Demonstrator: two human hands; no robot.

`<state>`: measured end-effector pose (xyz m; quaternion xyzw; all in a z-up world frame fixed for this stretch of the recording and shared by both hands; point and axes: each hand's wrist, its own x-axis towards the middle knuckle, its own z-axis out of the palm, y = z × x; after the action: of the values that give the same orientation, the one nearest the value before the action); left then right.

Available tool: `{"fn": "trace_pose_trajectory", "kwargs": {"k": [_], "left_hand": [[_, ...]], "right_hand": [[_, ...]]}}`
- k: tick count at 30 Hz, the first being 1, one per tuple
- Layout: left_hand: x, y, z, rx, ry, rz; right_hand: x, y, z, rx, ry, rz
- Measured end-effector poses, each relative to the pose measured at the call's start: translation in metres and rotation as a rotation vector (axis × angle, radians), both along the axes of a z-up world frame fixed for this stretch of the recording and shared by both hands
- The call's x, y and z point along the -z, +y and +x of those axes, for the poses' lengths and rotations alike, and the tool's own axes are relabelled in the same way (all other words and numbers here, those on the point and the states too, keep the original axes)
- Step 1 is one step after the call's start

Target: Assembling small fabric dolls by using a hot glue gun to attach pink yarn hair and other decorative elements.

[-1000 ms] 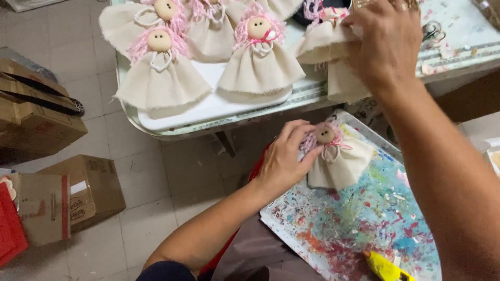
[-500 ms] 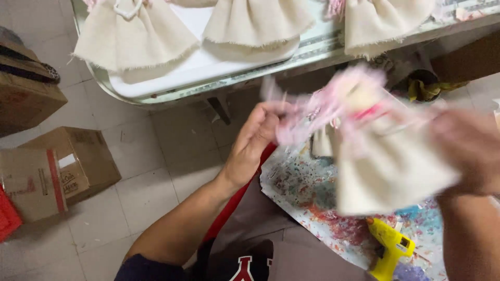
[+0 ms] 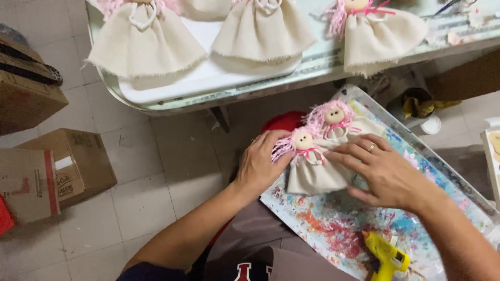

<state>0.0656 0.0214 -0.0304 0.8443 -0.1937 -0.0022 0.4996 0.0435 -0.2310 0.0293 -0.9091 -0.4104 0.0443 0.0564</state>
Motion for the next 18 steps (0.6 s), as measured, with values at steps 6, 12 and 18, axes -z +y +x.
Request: {"fn": "trace_pose_trajectory", "kwargs": {"k": [6, 12, 18], "left_hand": [[0.005, 0.012, 0.0, -0.1, 0.021, 0.093], [-0.017, 0.032, -0.004, -0.201, -0.113, -0.008], [-0.035, 0.048, -0.009, -0.324, -0.31, -0.067]], "right_hand": [[-0.063, -0.005, 0.049, 0.254, -0.053, 0.235], [-0.053, -0.001, 0.101, 0.573, -0.52, -0.152], [-0.008, -0.056, 0.097, 0.528, -0.598, 0.281]]}}
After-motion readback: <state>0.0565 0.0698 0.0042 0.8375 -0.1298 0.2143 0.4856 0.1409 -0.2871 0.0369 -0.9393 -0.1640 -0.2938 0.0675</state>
